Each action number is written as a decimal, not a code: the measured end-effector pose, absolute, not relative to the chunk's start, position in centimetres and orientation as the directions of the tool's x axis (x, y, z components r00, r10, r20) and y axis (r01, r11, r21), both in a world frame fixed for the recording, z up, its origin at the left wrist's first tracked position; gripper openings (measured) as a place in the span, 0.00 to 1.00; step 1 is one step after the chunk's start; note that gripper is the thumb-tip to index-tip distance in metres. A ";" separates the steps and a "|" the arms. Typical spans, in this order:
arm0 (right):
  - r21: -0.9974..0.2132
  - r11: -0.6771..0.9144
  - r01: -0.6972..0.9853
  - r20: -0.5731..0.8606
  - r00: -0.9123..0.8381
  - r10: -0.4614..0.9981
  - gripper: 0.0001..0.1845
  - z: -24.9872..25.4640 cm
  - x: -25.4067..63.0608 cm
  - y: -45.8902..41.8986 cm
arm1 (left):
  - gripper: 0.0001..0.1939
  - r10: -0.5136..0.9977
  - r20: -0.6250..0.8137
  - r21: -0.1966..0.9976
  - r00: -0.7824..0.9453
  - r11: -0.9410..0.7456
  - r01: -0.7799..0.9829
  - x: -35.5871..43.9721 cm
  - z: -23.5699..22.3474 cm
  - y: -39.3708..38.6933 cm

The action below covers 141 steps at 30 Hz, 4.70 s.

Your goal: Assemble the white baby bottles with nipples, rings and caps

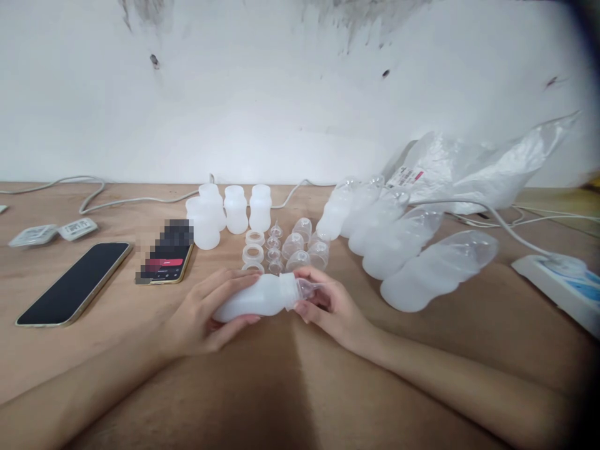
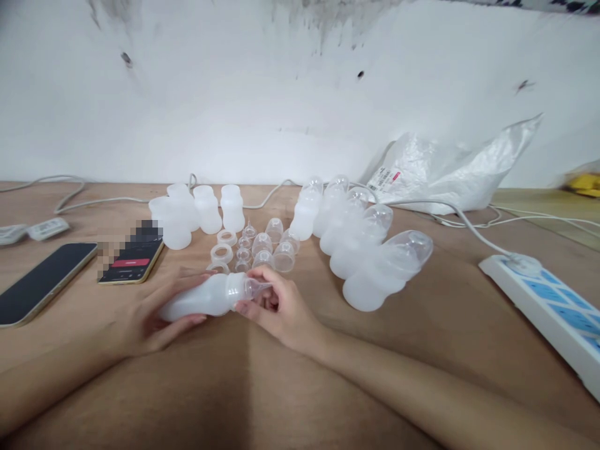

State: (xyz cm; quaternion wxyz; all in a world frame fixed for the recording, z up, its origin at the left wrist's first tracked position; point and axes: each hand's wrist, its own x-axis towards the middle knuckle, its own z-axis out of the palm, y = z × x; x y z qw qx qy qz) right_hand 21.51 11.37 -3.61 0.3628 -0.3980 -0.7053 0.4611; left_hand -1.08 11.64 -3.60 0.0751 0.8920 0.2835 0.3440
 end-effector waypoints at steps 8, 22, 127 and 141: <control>-0.885 0.380 0.267 0.237 -0.444 0.864 0.18 -3.7 21.6 11.0 | 0.21 0.605 0.500 0.409 0.620 -0.796 0.447 -1.3 -3.4 11.6; -0.982 0.134 0.132 0.060 -0.455 0.888 0.15 -3.4 21.5 11.1 | 0.25 0.335 0.645 -0.007 0.687 -0.897 0.443 -0.2 -3.0 10.9; -0.822 0.563 0.086 0.471 -0.453 0.757 0.23 -4.2 23.6 13.3 | 0.22 0.675 0.544 0.425 0.498 -0.734 0.530 -1.6 -3.6 11.8; -0.771 0.570 0.284 0.421 -0.445 0.791 0.21 -4.2 23.6 13.2 | 0.21 0.670 0.551 0.442 0.498 -0.740 0.507 -1.5 -3.7 11.6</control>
